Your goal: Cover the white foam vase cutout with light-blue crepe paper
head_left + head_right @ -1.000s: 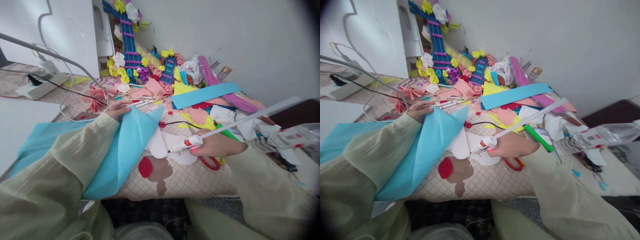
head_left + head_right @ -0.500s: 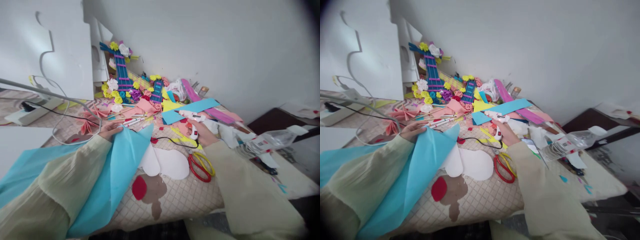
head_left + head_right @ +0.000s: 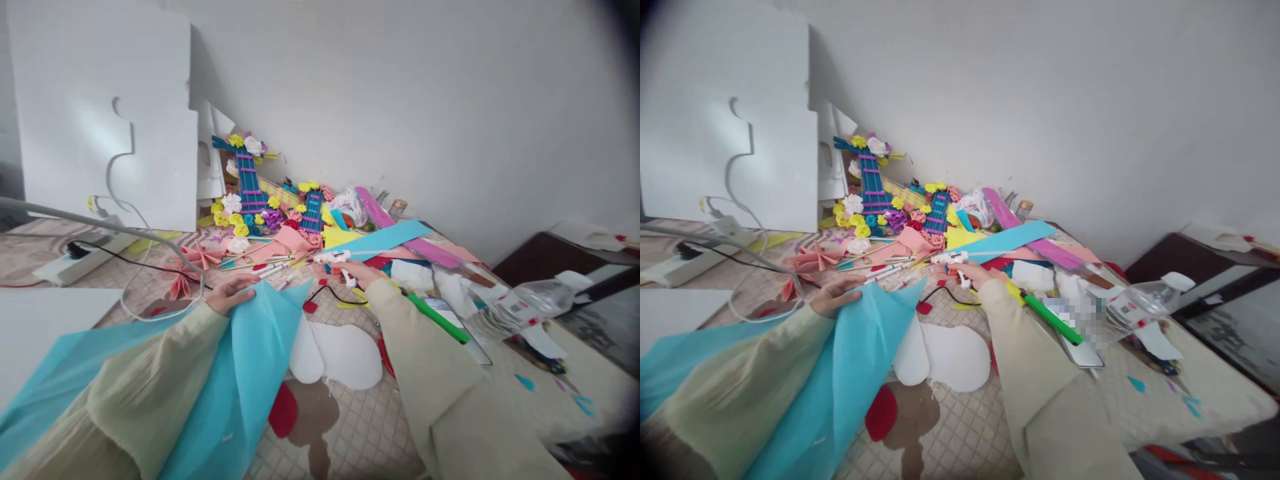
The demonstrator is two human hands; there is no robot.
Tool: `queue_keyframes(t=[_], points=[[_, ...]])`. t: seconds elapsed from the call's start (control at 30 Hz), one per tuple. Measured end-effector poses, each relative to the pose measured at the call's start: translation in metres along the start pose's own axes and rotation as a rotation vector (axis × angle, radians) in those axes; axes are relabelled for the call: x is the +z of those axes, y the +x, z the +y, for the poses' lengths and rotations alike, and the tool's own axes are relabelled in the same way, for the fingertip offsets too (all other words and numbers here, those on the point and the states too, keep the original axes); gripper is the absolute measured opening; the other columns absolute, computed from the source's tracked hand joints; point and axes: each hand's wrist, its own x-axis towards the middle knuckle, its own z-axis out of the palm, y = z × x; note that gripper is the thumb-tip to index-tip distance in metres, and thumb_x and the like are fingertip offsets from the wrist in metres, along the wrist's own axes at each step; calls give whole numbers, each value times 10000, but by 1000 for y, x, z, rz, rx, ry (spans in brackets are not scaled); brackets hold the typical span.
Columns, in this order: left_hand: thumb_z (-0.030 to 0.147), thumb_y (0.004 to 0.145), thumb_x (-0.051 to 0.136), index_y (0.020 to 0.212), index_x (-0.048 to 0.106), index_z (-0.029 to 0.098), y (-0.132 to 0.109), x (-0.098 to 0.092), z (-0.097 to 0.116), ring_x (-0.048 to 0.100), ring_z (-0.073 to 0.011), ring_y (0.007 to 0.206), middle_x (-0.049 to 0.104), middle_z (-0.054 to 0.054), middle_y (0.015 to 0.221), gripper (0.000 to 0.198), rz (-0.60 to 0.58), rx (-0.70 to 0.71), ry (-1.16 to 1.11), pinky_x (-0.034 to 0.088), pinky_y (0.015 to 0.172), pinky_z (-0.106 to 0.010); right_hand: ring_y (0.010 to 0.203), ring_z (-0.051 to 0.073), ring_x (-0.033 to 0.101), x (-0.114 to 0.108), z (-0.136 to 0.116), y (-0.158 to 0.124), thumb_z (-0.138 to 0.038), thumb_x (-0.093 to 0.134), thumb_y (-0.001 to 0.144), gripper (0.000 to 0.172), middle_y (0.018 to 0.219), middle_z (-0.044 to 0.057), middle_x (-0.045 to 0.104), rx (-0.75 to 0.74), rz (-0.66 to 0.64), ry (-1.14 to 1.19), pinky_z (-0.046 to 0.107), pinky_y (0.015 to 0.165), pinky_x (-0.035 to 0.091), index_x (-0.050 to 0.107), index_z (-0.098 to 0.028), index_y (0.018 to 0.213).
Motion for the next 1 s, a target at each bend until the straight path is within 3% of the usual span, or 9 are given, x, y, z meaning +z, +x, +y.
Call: queue_keyframes(t=[0.17, 0.3, 0.57, 0.67, 0.73, 0.9, 1.0], points=[[307, 462, 790, 759, 676, 219, -3, 1, 6, 599, -157, 579, 659, -12, 662, 330, -60, 1, 50, 464, 492, -231, 826, 156, 575, 9, -5, 10, -301, 496, 842, 267, 1014, 60, 568, 54, -141, -183, 342, 694, 497, 524, -142, 1055], [319, 484, 776, 766, 676, 233, -6, 4, 6, 599, -159, 563, 659, -11, 658, 311, -97, 2, 64, 459, 489, -241, 744, 130, 582, 13, -3, 11, -310, 492, 843, 237, 921, 41, 590, 26, -179, -325, 305, 642, 499, 550, -130, 987], [339, 533, 753, 816, 662, 216, -13, 6, 10, 605, -167, 596, 664, -26, 709, 322, -95, 43, 99, 469, 518, -251, 868, 197, 564, 11, -2, 9, -342, 531, 809, 244, 954, 31, 592, -187, 109, -589, 375, 757, 459, 585, -124, 904], [349, 544, 748, 849, 652, 206, -11, 2, 13, 606, -162, 628, 663, -30, 738, 350, -89, 67, 124, 474, 539, -238, 948, 205, 541, 7, -10, -4, -228, 502, 810, 206, 1021, 95, 593, -345, 164, -590, 390, 834, 409, 575, -110, 962], [356, 534, 754, 843, 647, 186, -8, 0, 15, 611, -168, 669, 661, -33, 747, 369, -94, 83, 151, 480, 570, -239, 998, 199, 525, 6, -16, -19, -130, 496, 761, 294, 1093, 113, 582, -484, 99, -569, 348, 849, 400, 550, -107, 1050], [393, 535, 747, 870, 638, 153, -6, 7, 21, 614, -202, 770, 662, -46, 787, 426, -128, 114, 239, 490, 661, -272, 1070, 169, 497, 25, -20, -52, -15, 546, 614, 590, 1173, 19, 571, -795, -230, -542, 290, 890, 383, 511, -214, 1168], [411, 554, 728, 920, 627, 153, -9, 18, 26, 613, -214, 795, 660, -55, 812, 459, -175, 118, 282, 489, 685, -290, 986, 175, 542, 40, -12, -50, -48, 605, 620, 433, 1036, 21, 641, -892, -276, -534, 311, 887, 386, 611, -210, 1021]])
